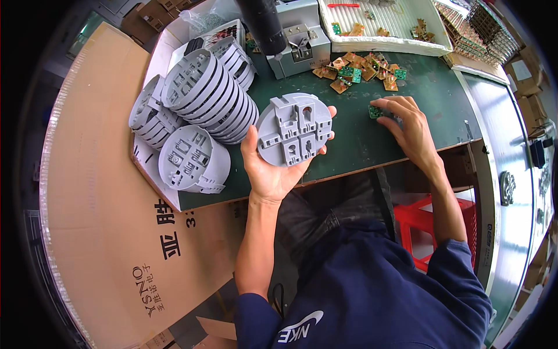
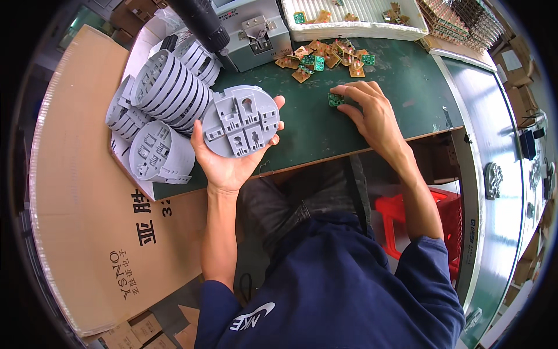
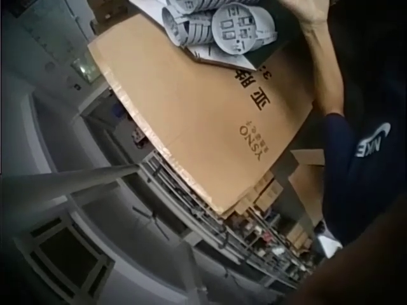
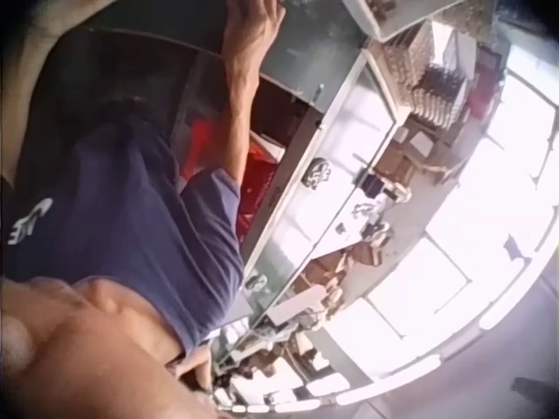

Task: The user is assembling electronic components by inserting circuit boards into plastic housings and using an overhead power tool to secure them.

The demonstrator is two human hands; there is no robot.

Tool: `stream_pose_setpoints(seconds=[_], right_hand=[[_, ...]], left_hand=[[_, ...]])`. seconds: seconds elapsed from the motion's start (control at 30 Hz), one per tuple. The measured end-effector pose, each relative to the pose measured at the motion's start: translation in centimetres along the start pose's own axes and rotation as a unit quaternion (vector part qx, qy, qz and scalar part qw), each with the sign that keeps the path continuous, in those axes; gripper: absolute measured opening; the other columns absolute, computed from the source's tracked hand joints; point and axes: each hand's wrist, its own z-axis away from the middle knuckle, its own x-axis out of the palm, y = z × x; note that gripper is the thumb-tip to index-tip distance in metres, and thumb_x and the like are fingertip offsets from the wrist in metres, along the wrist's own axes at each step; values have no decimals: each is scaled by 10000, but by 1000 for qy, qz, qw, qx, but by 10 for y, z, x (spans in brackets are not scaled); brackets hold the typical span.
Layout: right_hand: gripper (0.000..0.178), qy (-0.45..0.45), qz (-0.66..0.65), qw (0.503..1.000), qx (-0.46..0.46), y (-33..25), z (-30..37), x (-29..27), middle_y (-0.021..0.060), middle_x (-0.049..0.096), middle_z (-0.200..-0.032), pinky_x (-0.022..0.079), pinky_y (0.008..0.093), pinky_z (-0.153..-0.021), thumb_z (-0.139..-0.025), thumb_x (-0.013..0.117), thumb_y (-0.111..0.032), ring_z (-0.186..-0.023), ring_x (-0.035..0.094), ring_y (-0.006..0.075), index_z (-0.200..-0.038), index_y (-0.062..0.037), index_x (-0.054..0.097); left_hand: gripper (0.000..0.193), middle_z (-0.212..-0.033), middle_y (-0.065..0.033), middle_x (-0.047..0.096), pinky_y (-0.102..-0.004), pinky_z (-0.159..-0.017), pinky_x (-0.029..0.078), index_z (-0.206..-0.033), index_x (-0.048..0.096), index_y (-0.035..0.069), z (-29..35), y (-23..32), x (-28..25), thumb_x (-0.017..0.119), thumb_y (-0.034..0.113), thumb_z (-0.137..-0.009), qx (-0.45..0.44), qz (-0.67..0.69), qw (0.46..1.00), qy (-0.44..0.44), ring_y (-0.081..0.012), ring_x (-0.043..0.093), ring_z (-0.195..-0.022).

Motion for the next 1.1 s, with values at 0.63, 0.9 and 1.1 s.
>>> stream_pose_setpoints(seconds=[0.63, 0.9, 1.1], right_hand=[[348, -87, -495, 847, 175, -40, -27, 10, 13, 704, -1175, 497, 282, -1010, -948, 763, -139, -1082, 622, 95, -1269, -18, 699], [329, -129, -539, 825, 115, -46, -27, 23, 27, 702, -1186, 522, 311, -1008, -928, 766, -79, -1088, 640, 112, -1245, -27, 696], [346, -138, -562, 802, 148, -49, -24, 29, 42, 715, -1169, 537, 322, -1002, -935, 759, -58, -1069, 655, 115, -1268, -26, 668]], left_hand=[[816, -1574, -211, 424, -564, -1167, 296, -1421, 583, 62, 0, -40, 30, 859, 494, -787, 144, -845, 463, 224, -458, 363, -1427], [331, -1426, -105, 612, -473, -1113, 416, -1183, 763, 105, 4, -18, 31, 813, 244, -887, 240, -772, 564, 167, -371, 505, -1355], [367, -1218, -157, 708, -432, -1080, 439, -1170, 731, 6, 6, -22, 33, 802, 251, -907, 168, -548, 807, 141, -314, 628, -1210]])
